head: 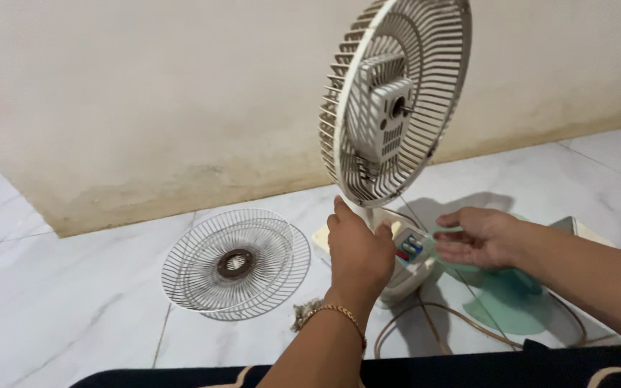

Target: The person removes the front grill and fan blades from a small electric fan, then uses a screwdriver to remove screws from the back cover of the base. After opening the base, they wipe the internal wiring and components with a cloth.

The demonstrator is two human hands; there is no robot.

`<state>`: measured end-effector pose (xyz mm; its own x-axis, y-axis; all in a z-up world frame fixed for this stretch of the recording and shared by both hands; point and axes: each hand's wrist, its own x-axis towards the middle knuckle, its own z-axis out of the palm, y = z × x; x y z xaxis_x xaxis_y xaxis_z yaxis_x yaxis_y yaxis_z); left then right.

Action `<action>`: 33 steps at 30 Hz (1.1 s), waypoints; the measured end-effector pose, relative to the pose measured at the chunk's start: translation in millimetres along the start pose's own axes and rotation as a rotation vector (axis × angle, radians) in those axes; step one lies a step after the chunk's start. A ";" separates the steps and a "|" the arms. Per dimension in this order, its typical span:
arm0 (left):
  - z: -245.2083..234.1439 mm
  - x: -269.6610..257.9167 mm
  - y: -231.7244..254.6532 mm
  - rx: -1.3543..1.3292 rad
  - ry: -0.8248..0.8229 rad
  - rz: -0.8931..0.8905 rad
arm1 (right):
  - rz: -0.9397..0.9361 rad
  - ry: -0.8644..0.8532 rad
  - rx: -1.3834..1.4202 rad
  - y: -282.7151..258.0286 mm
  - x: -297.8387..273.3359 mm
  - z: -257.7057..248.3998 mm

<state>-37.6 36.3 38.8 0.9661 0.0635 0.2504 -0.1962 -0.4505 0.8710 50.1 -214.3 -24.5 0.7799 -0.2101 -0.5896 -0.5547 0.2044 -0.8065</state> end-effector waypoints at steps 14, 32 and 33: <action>77.7 42.1 -41.4 -0.006 0.081 -0.248 | 0.286 0.039 -0.237 57.5 -19.7 6.6; 78.5 69.3 -79.4 0.093 0.224 -0.096 | 0.247 -0.059 0.157 72.6 -34.1 41.7; 77.0 73.4 -83.4 0.129 0.215 -0.035 | 0.233 -0.081 0.141 72.8 -33.9 38.9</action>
<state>62.6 10.0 -48.0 0.9113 0.2623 0.3173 -0.1272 -0.5535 0.8230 -5.4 -155.1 -61.6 0.6594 -0.0661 -0.7489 -0.6806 0.3707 -0.6320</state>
